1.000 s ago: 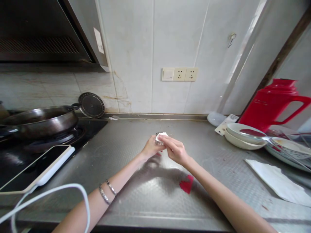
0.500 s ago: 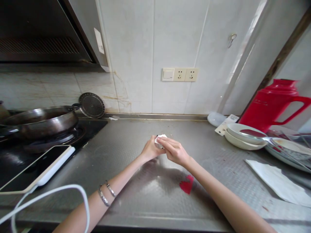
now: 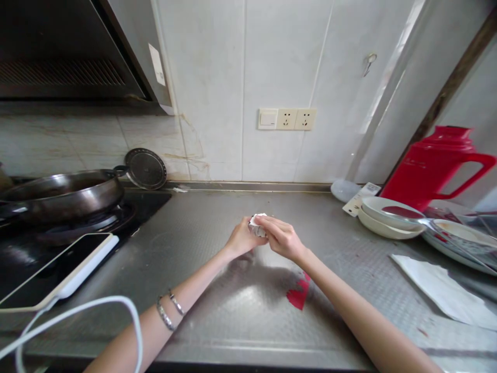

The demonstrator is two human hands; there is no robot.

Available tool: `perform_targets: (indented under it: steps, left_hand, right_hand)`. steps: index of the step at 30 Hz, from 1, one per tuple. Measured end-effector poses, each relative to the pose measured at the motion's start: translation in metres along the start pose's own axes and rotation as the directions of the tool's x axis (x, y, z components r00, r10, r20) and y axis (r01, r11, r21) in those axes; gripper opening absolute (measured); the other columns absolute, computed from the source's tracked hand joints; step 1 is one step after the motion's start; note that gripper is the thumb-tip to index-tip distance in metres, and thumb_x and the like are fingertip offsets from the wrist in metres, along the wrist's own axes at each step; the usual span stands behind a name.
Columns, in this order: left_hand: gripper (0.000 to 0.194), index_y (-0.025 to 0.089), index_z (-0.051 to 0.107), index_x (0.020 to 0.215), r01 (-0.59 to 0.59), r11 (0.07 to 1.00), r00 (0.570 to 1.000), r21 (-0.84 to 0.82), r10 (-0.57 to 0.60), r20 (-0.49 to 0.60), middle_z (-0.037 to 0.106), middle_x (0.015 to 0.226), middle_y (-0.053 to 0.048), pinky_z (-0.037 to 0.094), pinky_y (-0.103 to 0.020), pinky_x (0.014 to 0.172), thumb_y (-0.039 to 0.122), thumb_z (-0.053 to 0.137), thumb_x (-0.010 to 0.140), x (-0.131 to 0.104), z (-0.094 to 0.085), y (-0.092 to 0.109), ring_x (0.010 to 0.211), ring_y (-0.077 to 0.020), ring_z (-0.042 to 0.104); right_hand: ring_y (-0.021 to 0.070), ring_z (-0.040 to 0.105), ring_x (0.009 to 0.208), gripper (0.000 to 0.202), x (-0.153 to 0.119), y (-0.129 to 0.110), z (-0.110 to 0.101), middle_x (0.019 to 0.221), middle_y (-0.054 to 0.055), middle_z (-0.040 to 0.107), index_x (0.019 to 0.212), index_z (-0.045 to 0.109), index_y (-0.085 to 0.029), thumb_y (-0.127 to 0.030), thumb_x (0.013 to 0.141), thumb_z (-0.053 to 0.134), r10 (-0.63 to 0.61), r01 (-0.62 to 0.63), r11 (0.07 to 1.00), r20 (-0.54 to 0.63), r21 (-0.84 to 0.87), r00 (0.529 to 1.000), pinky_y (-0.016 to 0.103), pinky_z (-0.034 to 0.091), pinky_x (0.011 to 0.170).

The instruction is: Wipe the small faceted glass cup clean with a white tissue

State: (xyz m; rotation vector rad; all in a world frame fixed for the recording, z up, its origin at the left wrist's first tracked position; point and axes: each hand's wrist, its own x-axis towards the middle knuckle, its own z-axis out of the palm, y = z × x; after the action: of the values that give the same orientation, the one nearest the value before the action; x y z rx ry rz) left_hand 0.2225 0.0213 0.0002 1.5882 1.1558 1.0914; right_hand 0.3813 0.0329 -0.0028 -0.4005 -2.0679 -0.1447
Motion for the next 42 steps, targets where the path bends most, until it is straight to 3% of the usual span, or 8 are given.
perform_targets:
  steps: [5,8,14,21,25,31,36,42]
  left_hand:
    - [0.058,0.015,0.054,0.102,0.067,0.997,0.997,-0.022,-0.068,-0.048,0.062,0.075,0.0,0.042,-0.018,0.043,0.028,0.083,0.053,-0.004,0.002,0.002,0.056,-0.0111,0.057]
    - [0.057,0.015,0.051,0.102,0.108,0.988,0.994,-0.111,-0.106,0.03,0.058,0.069,0.002,0.044,-0.019,0.041,0.031,0.082,0.056,-0.005,-0.001,0.007,0.053,-0.011,0.056]
    - [0.052,0.015,0.059,0.103,0.181,0.95,0.968,-0.256,-0.126,0.216,0.061,0.074,-0.001,0.049,-0.021,0.044,0.04,0.078,0.062,-0.004,-0.014,0.015,0.052,-0.01,0.058]
    - [0.061,0.014,0.061,0.107,0.211,0.93,0.969,-0.302,-0.158,0.19,0.064,0.082,-0.005,0.052,-0.022,0.045,0.051,0.078,0.061,-0.005,-0.01,0.014,0.054,-0.0105,0.058]
    - [0.08,0.017,0.048,0.12,0.205,0.918,0.967,-0.34,-0.137,0.215,0.064,0.1,-0.011,0.051,-0.023,0.043,0.059,0.077,0.057,-0.002,-0.013,0.009,0.054,-0.0112,0.061]
    - [0.116,0.025,0.023,0.139,-0.003,0.993,0.985,-0.114,0.023,0.173,0.055,0.123,-0.017,0.052,-0.026,0.053,0.037,0.089,0.045,0.007,-0.019,-0.009,0.066,-0.014,0.065]
    - [0.093,0.021,0.034,0.131,-0.272,0.962,0.96,-0.01,0.272,0.057,0.059,0.122,-0.012,0.046,-0.036,0.094,0.025,0.086,0.054,0.003,-0.006,-0.013,0.108,-0.0235,0.06]
    - [0.074,0.02,0.038,0.126,-0.212,0.973,0.975,0.094,0.218,-0.053,0.067,0.106,-0.007,0.05,-0.031,0.082,0.028,0.077,0.064,-0.005,0.0,-0.009,0.091,-0.0197,0.066]
  right_hand:
    - [0.0205,0.07,0.096,0.03,0.007,0.0,0.002,0.103,0.006,0.073,0.121,0.059,-0.025,-0.024,0.093,0.046,0.392,-0.369,0.905,-0.081,0.21,0.916,0.035,0.058,0.083]
    - [0.0214,0.068,0.1,0.031,0.012,0.001,0.001,0.107,0.008,0.072,0.121,0.058,-0.023,-0.032,0.093,0.048,0.556,-0.511,0.735,0.036,0.446,0.831,0.038,0.055,0.088]
    - [0.0244,0.059,0.116,0.055,0.017,0.006,-0.011,0.136,0.012,0.054,0.136,0.043,-0.026,-0.043,0.086,0.059,0.464,-0.564,0.54,0.339,0.624,0.819,0.045,0.049,0.097]
    - [0.0288,0.048,0.127,0.102,0.003,0.007,0.007,0.143,0.016,0.043,0.145,0.028,-0.025,-0.033,0.06,0.084,0.399,-0.47,0.792,0.253,0.39,0.882,0.047,0.042,0.104]
    - [0.0266,0.055,0.119,0.091,0.001,0.006,0.014,0.135,0.015,0.05,0.142,0.034,-0.024,-0.028,0.064,0.08,0.459,-0.486,0.773,0.169,0.409,0.872,0.042,0.048,0.097]
    - [0.022,0.066,0.1,0.075,0.005,0.014,0.014,0.119,0.013,0.063,0.135,0.042,-0.021,-0.032,0.069,0.076,0.696,-0.647,0.49,0.185,0.584,0.694,0.036,0.057,0.082]
    - [0.0228,0.065,0.104,0.07,0.006,0.007,0.02,0.119,0.012,0.065,0.127,0.052,-0.018,-0.033,0.065,0.079,0.715,-0.668,0.48,0.187,0.569,0.673,0.038,0.053,0.092]
    - [0.0225,0.066,0.098,0.045,0.012,0.003,0.009,0.112,0.011,0.068,0.113,0.063,-0.018,-0.05,0.083,0.058,0.689,-0.689,0.254,0.373,0.679,0.621,0.037,0.058,0.079]
